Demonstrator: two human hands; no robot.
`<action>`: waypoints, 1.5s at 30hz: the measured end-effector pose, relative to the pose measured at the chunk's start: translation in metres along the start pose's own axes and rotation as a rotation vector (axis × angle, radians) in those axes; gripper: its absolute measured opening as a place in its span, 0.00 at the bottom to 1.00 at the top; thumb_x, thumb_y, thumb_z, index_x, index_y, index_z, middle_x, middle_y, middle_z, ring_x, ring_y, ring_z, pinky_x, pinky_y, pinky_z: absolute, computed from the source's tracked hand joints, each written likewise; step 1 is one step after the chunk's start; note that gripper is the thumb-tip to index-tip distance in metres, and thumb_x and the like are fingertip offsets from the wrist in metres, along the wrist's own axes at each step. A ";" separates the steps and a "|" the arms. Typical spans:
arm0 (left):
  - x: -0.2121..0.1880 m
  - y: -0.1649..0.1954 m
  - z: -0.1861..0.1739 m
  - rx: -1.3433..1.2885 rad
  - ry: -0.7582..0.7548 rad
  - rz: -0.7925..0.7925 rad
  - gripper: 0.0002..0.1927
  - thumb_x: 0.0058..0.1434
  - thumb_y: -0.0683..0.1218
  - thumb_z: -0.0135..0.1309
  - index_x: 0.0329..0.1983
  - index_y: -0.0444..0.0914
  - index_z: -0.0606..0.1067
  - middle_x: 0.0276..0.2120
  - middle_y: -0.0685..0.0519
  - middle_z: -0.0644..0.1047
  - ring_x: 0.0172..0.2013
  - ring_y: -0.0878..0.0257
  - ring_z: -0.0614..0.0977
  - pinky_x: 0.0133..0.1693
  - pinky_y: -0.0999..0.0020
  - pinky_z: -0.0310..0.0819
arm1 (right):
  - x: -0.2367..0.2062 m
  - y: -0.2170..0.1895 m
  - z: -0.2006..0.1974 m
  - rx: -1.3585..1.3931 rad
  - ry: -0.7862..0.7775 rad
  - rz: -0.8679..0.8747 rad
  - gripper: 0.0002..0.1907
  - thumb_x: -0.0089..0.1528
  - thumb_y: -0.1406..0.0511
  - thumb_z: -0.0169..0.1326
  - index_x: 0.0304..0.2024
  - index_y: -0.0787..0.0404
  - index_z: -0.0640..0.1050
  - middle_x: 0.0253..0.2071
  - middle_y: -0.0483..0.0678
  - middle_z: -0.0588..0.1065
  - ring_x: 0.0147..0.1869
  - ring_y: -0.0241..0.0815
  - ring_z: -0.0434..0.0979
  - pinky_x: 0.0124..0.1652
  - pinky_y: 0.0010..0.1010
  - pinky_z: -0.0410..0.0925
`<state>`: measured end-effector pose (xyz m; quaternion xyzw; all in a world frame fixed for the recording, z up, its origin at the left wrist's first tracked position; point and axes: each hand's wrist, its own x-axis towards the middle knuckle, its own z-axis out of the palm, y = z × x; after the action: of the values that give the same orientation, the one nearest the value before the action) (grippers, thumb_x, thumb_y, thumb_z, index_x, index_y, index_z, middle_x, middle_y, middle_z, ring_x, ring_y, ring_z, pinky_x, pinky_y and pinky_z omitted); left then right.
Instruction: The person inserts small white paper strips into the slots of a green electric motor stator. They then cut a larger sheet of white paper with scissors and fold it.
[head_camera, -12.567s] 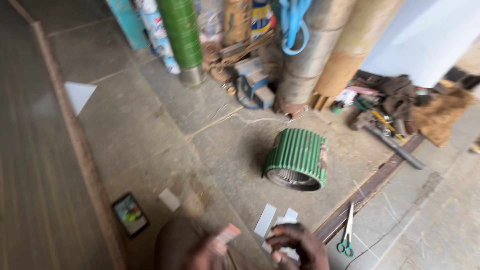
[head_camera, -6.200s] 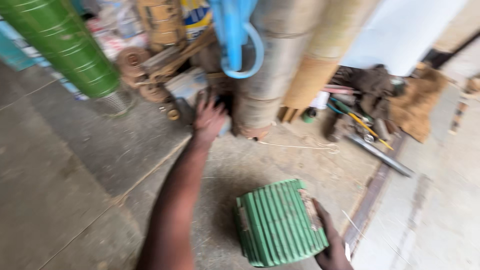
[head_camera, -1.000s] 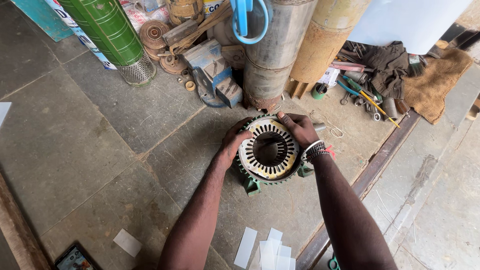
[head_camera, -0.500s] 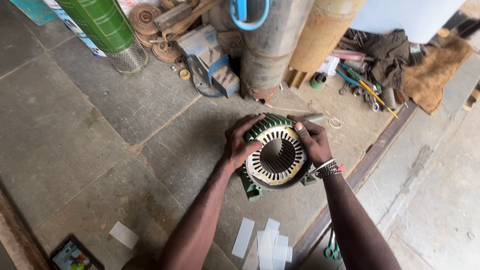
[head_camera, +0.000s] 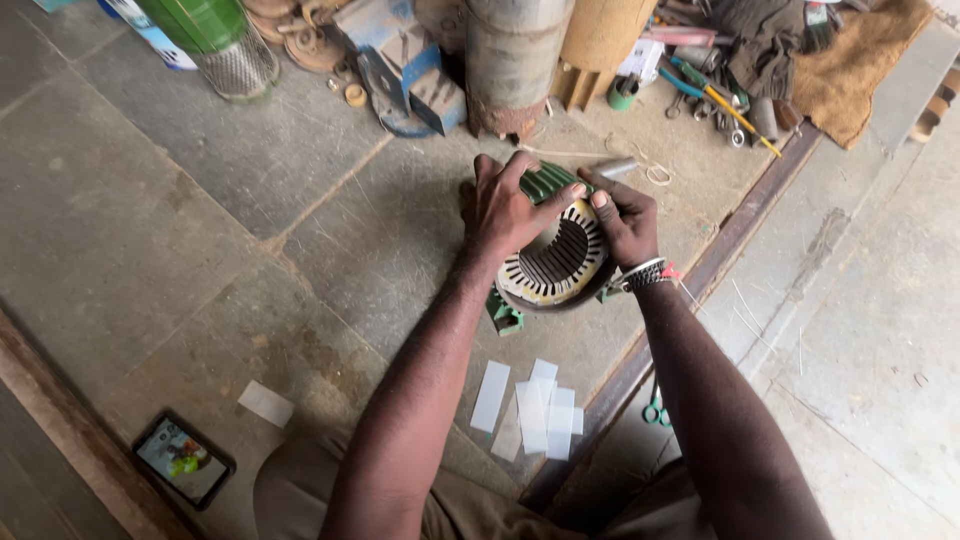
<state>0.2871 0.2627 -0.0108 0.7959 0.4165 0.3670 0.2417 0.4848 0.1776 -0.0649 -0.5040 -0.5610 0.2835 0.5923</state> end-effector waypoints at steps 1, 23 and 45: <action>-0.006 -0.001 0.003 -0.037 0.100 0.160 0.39 0.44 0.67 0.74 0.50 0.37 0.81 0.49 0.37 0.78 0.55 0.40 0.75 0.52 0.50 0.73 | -0.005 -0.002 0.000 0.000 0.004 0.005 0.25 0.72 0.58 0.54 0.63 0.70 0.75 0.59 0.55 0.78 0.62 0.40 0.76 0.63 0.32 0.67; -0.027 0.000 0.028 -0.096 -0.244 -0.050 0.40 0.49 0.69 0.67 0.62 0.47 0.75 0.66 0.39 0.69 0.68 0.48 0.67 0.68 0.41 0.53 | -0.286 -0.027 0.086 -0.952 0.138 0.862 0.28 0.49 0.53 0.71 0.46 0.58 0.78 0.32 0.51 0.83 0.39 0.55 0.84 0.42 0.48 0.75; -0.034 0.026 0.002 0.006 -0.279 -0.056 0.40 0.48 0.69 0.68 0.61 0.48 0.75 0.68 0.39 0.65 0.68 0.47 0.66 0.69 0.27 0.28 | -0.238 -0.064 0.048 0.129 0.237 0.556 0.14 0.55 0.75 0.65 0.42 0.63 0.77 0.43 0.50 0.79 0.46 0.38 0.80 0.49 0.32 0.76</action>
<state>0.2875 0.2200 -0.0072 0.8279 0.4018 0.2447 0.3053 0.3749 -0.0451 -0.1036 -0.6294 -0.3093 0.4088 0.5840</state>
